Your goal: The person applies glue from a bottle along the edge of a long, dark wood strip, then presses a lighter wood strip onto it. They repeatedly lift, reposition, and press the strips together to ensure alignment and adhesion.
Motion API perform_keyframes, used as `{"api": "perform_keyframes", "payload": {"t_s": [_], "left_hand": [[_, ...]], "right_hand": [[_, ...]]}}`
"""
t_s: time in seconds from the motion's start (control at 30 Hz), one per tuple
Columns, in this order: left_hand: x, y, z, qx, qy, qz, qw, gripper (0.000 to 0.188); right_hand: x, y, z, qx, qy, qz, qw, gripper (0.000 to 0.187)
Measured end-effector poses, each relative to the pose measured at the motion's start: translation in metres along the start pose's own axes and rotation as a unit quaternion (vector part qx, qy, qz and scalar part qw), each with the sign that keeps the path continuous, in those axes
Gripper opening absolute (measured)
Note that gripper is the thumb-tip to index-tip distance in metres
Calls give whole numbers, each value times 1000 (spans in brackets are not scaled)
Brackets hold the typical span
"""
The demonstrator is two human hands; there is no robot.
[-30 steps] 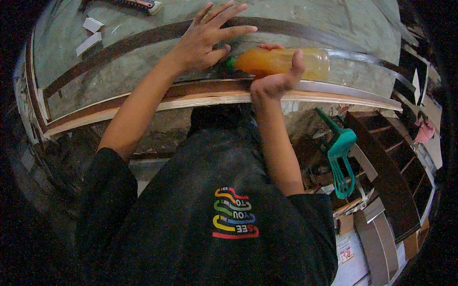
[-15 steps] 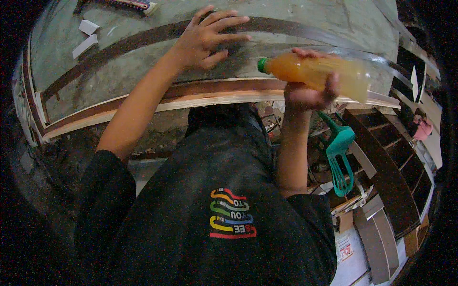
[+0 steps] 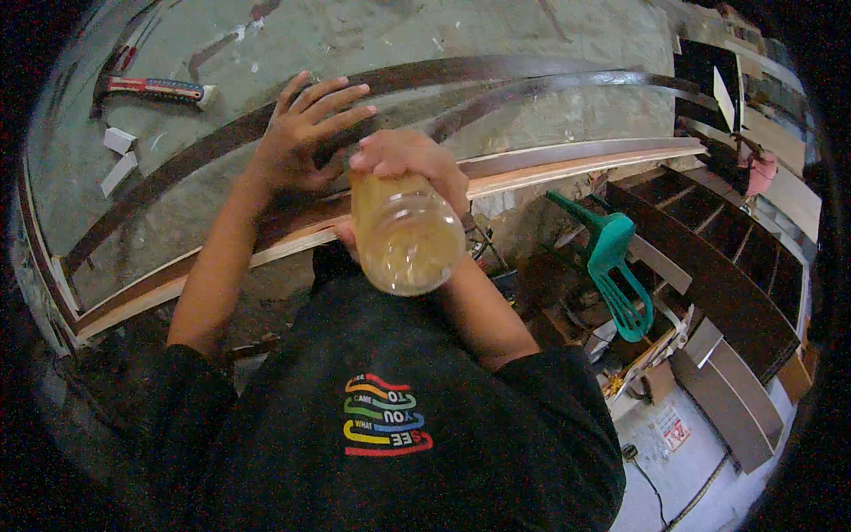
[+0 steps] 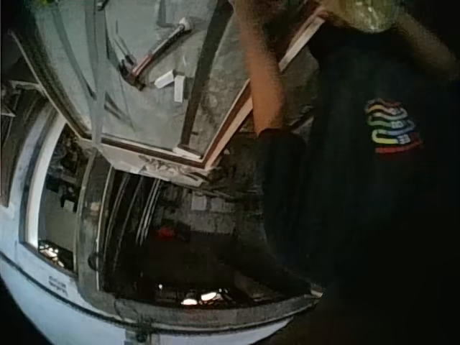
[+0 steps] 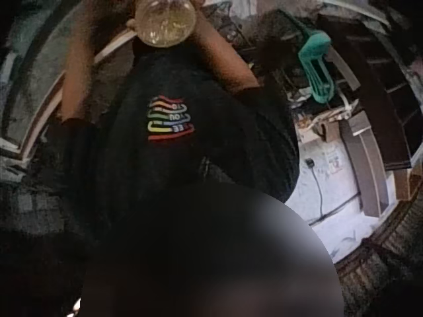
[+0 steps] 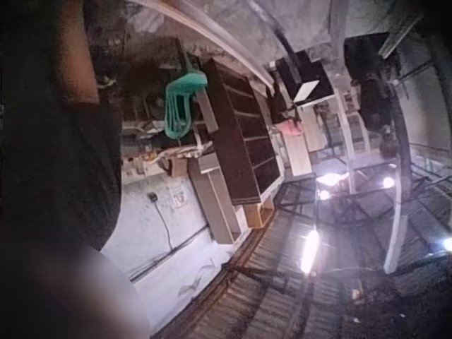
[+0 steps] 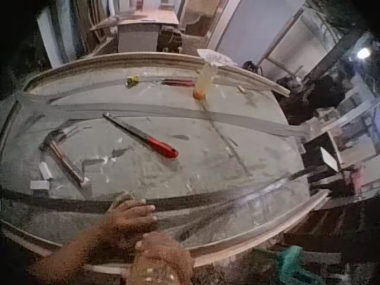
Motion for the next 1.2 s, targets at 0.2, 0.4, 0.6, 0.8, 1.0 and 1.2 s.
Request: {"api": "perform_keyframes", "payload": {"t_s": [0.2, 0.4, 0.6, 0.8, 1.0, 1.2], "left_hand": [[4, -3, 0, -2, -4, 4, 1000, 64], [1, 1, 0, -1, 11, -10, 1000, 65], [-3, 6, 1, -1, 5, -10, 1000, 66], [-16, 14, 13, -57, -34, -81, 995, 63], [-46, -3, 19, -144, -188, -96, 967, 62], [-36, -18, 20, 5, -189, -56, 980, 62]], "right_hand": [[18, -2, 16, -9, 12, -7, 1000, 20], [82, 11, 28, -62, -37, 150, 986, 43], [90, 131, 35, -33, 75, 293, 953, 72], [-50, 237, 21, -400, -47, -64, 913, 55], [-118, 258, -24, -357, 36, -219, 907, 38], [-124, 234, -15, -263, 129, -358, 887, 52]]}}
Point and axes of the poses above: each hand's wrist, its own z-axis towards the middle knuckle, its own y-axis out of the back of the hand, x = y × z, the point moved 3 cm from there along z, towards the middle knuckle, and after that the axes turned 6 degrees about x, right-handed, at the moved point
